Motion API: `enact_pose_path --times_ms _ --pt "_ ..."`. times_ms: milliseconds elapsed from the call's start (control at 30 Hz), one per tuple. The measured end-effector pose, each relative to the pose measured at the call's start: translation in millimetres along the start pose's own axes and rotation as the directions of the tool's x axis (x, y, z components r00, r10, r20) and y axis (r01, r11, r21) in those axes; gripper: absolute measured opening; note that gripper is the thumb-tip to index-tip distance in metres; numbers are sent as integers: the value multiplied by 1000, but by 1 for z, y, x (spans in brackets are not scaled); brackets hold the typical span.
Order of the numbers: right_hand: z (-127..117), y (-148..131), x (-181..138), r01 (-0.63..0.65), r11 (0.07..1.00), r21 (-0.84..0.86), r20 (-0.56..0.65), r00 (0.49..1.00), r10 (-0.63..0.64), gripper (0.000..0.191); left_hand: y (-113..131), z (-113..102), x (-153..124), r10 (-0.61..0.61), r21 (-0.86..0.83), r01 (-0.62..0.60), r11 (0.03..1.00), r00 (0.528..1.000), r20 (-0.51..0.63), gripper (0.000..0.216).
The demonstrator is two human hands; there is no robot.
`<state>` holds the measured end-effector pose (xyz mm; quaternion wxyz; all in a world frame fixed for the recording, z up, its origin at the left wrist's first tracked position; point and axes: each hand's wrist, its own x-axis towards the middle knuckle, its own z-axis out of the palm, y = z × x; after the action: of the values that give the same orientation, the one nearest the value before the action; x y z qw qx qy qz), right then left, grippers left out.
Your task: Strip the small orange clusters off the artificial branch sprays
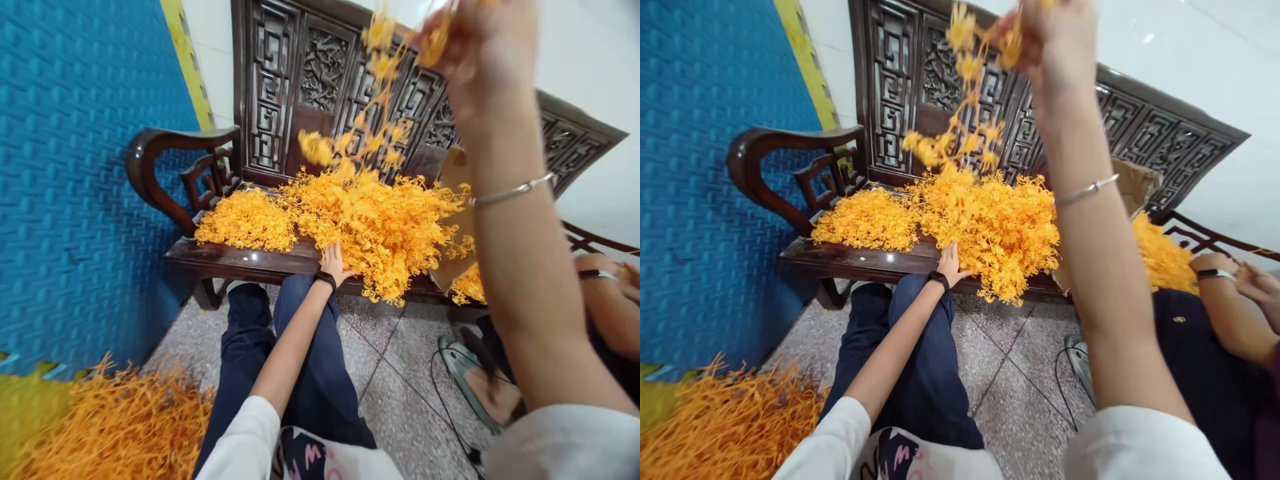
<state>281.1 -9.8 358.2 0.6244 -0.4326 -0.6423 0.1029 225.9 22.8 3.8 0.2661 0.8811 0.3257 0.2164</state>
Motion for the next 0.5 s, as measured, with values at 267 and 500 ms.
enact_pose_path --times_ms 267,500 --pt "55 59 -80 -208 974 94 28 978 206 17 -15 -50 -54 -48 -832 -104 546 987 -154 43" --pt "83 58 -112 -147 967 207 111 986 126 24 -54 -111 -103 -140 -959 190 -209 965 222 50"
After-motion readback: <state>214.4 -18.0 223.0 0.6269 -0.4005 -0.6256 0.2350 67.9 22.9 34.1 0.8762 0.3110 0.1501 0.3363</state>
